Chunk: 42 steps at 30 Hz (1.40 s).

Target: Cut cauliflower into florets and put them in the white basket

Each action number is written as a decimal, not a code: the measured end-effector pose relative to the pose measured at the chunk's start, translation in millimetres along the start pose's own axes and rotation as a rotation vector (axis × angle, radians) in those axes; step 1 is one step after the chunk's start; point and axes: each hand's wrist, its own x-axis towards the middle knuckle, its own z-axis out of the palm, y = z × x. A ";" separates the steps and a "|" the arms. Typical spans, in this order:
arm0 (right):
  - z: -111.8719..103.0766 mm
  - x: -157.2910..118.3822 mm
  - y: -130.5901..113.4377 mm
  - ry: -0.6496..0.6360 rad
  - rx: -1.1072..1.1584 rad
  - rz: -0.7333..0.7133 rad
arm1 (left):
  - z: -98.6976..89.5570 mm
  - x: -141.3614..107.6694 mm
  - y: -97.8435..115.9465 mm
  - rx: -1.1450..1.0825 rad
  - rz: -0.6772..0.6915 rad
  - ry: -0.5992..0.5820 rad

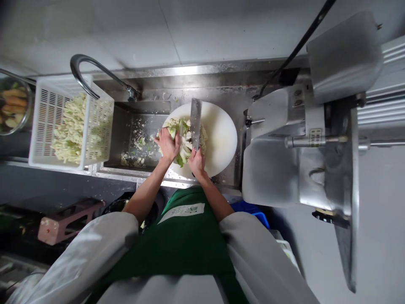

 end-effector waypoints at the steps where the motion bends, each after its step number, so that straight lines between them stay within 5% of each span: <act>1: -0.8 3.5 3.8 0.016 0.031 -0.020 | -2.8 2.9 -1.7 0.003 0.017 -0.022; 7: -23.6 9.5 41.6 0.203 0.157 -0.084 | -19.9 26.6 -29.0 0.001 0.260 -0.170; 11: -30.0 5.6 42.8 0.205 0.153 -0.112 | -18.3 15.1 -34.0 -0.090 0.166 0.011; 14: -29.7 7.6 30.0 0.182 0.089 -0.140 | -11.4 -7.3 -19.2 -0.189 -0.023 0.217; 16: -31.1 14.3 21.5 0.153 0.059 -0.183 | -5.3 -20.3 -6.0 -0.231 -0.068 0.246; 24: -48.8 49.3 16.8 0.148 0.046 -0.176 | 5.2 -35.5 14.2 -0.091 0.045 0.065; 31: -62.1 53.9 23.3 0.176 0.054 -0.168 | 2.1 -27.1 32.5 -0.048 -0.057 -0.002; 42: -84.6 34.2 31.1 0.157 0.083 -0.178 | -28.7 -9.3 -35.6 -0.176 0.347 -0.317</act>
